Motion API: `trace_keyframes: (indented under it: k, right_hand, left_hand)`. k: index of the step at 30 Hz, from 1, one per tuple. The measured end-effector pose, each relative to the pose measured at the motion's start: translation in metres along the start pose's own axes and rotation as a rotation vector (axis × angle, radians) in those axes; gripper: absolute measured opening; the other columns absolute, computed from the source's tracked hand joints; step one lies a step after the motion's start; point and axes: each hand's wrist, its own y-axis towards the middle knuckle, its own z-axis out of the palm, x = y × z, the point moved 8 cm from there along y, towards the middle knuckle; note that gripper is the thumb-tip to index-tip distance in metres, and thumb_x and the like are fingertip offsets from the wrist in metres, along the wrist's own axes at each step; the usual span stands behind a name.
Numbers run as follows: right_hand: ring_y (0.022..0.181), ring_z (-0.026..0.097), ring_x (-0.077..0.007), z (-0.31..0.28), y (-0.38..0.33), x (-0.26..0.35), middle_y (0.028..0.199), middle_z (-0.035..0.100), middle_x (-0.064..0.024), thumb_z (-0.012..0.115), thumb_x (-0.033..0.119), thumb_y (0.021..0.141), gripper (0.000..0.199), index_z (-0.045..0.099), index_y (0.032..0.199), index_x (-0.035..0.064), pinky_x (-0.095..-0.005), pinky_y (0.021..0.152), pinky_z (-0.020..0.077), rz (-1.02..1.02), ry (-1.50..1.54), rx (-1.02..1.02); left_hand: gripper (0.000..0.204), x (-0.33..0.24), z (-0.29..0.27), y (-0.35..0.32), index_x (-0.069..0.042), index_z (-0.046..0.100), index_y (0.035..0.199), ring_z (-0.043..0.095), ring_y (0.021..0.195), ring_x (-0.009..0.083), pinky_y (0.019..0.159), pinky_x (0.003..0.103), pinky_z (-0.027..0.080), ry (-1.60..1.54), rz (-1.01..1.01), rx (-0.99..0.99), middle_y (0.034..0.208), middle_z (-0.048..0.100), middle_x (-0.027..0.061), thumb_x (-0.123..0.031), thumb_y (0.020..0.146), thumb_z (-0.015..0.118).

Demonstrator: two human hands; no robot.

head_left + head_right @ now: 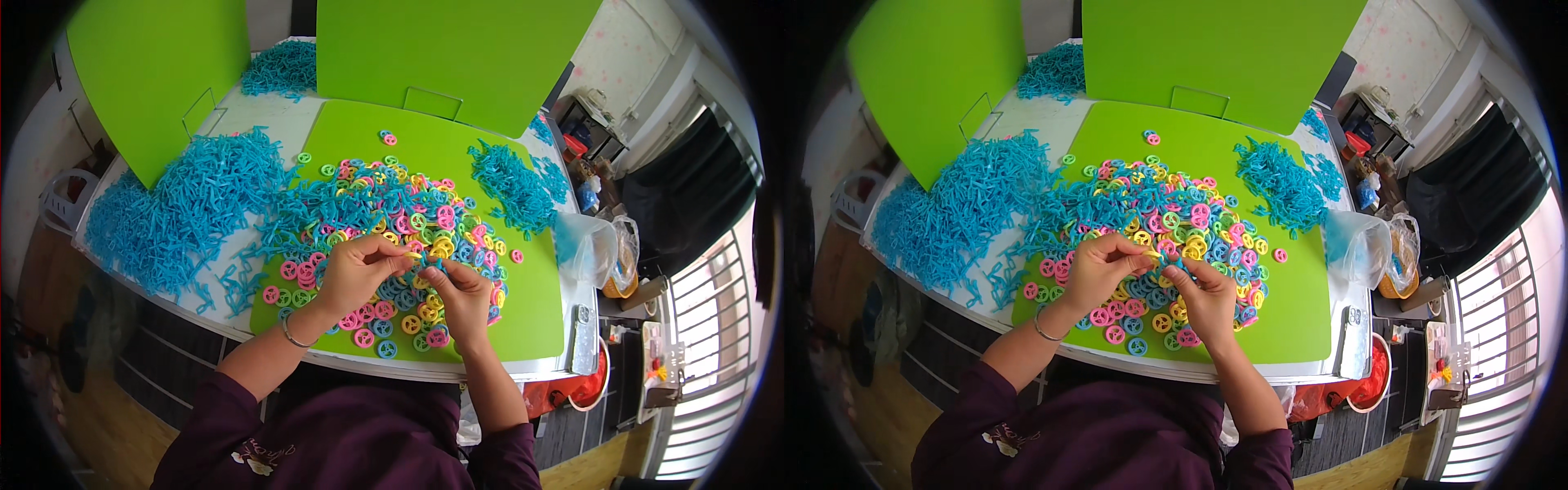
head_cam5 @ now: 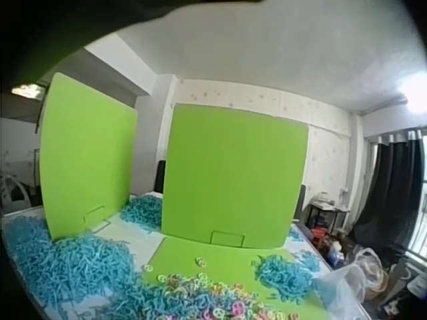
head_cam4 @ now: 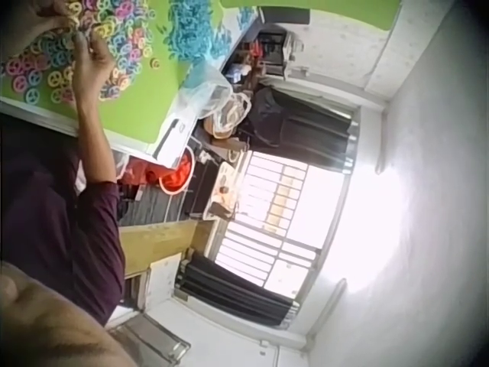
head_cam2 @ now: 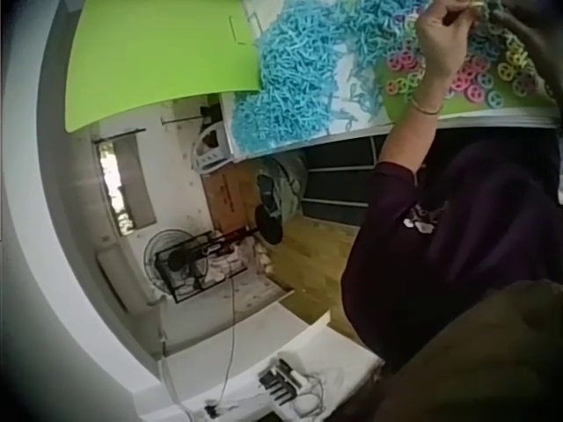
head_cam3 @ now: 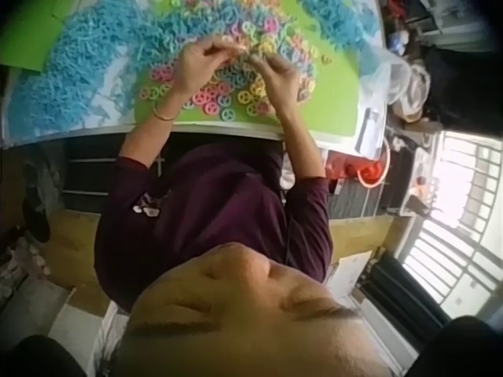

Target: Sorting colorful plastic rings on a workbench.

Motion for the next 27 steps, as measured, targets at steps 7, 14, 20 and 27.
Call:
trace_keyframes:
  k: [7, 14, 20, 27]
  right_hand:
    - [0.076, 0.063, -0.0099, 0.005, -0.005, 0.012, 0.085, 0.069, -0.0063, 0.071, 0.001, 0.082, 0.016, 0.068, 0.097, -0.0038, -0.0236, 0.068, 0.0494, -0.235, -0.241, -0.011]
    - [0.069, 0.059, -0.0171, 0.016, -0.013, 0.049, 0.077, 0.064, -0.0091, 0.074, -0.001, 0.074, 0.02, 0.069, 0.093, -0.001, -0.0281, 0.063, 0.046, -0.513, -0.536, -0.033]
    - [0.066, 0.057, -0.0191, 0.014, -0.014, 0.049, 0.073, 0.062, -0.0076, 0.074, -0.001, 0.073, 0.023, 0.07, 0.096, 0.0015, -0.0294, 0.061, 0.0446, -0.573, -0.632, -0.056]
    - [0.066, 0.056, -0.0193, 0.012, -0.016, 0.052, 0.072, 0.062, -0.007, 0.073, -0.002, 0.073, 0.024, 0.07, 0.096, 0.0022, -0.0304, 0.061, 0.0443, -0.56, -0.69, -0.099]
  left_hand:
    - [0.004, 0.0, 0.004, 0.0, 0.001, 0.064, 0.089, 0.065, 0.07, 0.0114, 0.065, 0.023, 0.055, -0.079, -0.025, 0.045, 0.082, 0.067, 0.0078, 0.001, 0.085, 0.066]
    - [0.001, 0.014, -0.001, -0.001, 0.002, 0.064, 0.087, 0.067, 0.072, 0.0138, 0.067, 0.025, 0.057, -0.219, -0.238, 0.004, 0.082, 0.067, 0.0077, 0.001, 0.086, 0.064]
    - [0.001, 0.02, 0.001, 0.0, 0.001, 0.064, 0.086, 0.067, 0.073, 0.0136, 0.067, 0.024, 0.057, -0.18, -0.251, 0.02, 0.081, 0.066, 0.007, 0.001, 0.085, 0.065]
    - [0.004, -0.003, 0.002, -0.001, 0.001, 0.066, 0.089, 0.065, 0.076, 0.0106, 0.068, 0.023, 0.053, 0.1, 0.041, 0.05, 0.085, 0.067, 0.0066, 0.0, 0.085, 0.066]
